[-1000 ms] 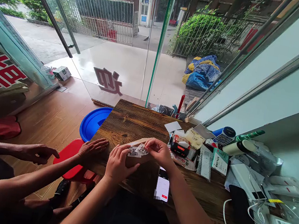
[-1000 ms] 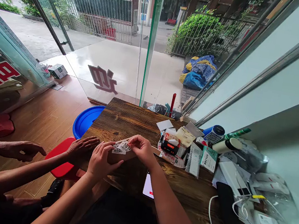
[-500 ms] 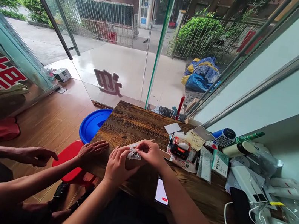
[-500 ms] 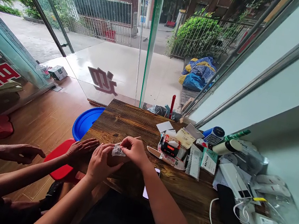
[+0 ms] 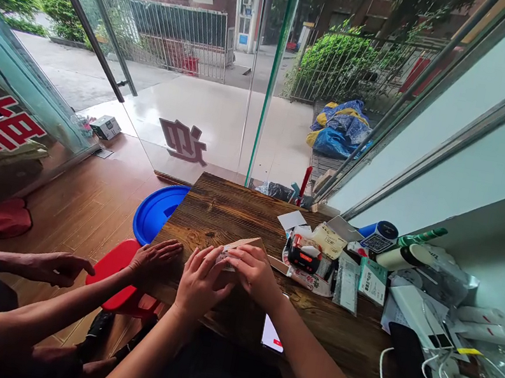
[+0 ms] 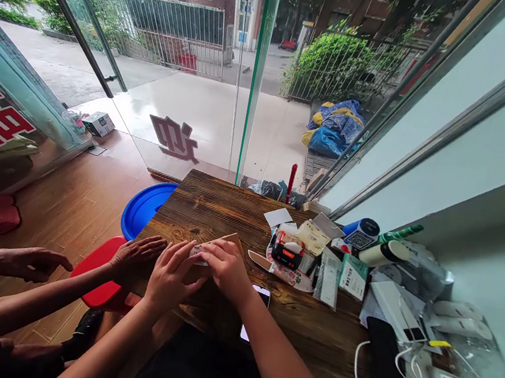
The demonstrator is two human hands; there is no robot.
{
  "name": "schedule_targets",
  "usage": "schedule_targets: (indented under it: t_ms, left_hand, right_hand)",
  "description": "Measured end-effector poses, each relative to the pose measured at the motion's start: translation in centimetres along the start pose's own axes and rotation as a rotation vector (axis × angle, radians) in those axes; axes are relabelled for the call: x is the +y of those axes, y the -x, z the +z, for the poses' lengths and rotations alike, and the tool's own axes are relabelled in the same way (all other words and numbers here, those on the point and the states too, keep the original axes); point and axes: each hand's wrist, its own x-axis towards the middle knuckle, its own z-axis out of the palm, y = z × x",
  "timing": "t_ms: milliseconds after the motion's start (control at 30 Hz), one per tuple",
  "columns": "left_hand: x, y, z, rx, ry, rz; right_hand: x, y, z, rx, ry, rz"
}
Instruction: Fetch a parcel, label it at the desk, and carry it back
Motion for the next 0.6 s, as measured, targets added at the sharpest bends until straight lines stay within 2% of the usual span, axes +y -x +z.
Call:
schedule_targets:
  t_ms: [67, 167, 300, 367, 467, 533, 600]
  left_hand:
    - [0.0, 0.2, 0.0, -0.058, 0.014, 0.015]
    - [0.1, 0.4, -0.1, -0.144, -0.026, 0.046]
    - [-0.1, 0.1, -0.6, -0.241, -0.103, 0.194]
    - [-0.3, -0.1, -0.9, -0.276, -0.115, 0.250]
    - [-0.5, -0.1, -1.1, -0.341, -0.147, 0.265]
    - [-0.3, 0.3, -1.0, -0.352, -0.167, 0.238]
    - [-0.1, 0.8, -0.8, -0.321, -0.188, 0.206]
  right_hand:
    - [0.2, 1.3, 0.0, -0.010, 0.100, -0.083]
    - [-0.1, 2.9, -0.4, 0.018, 0.256, -0.112]
    - [0.4, 6.0, -1.5, 0.018, 0.257, -0.187]
    - [1.8, 8.9, -1.7, 0.101, 0.252, -0.017]
    - [4.5, 15.0, -1.3, 0.363, 0.330, 0.564]
    - [5.3, 19.2, -0.2, 0.375, 0.368, 0.727]
    - [5.2, 22.5, 1.5, 0.263, 0.353, 0.745]
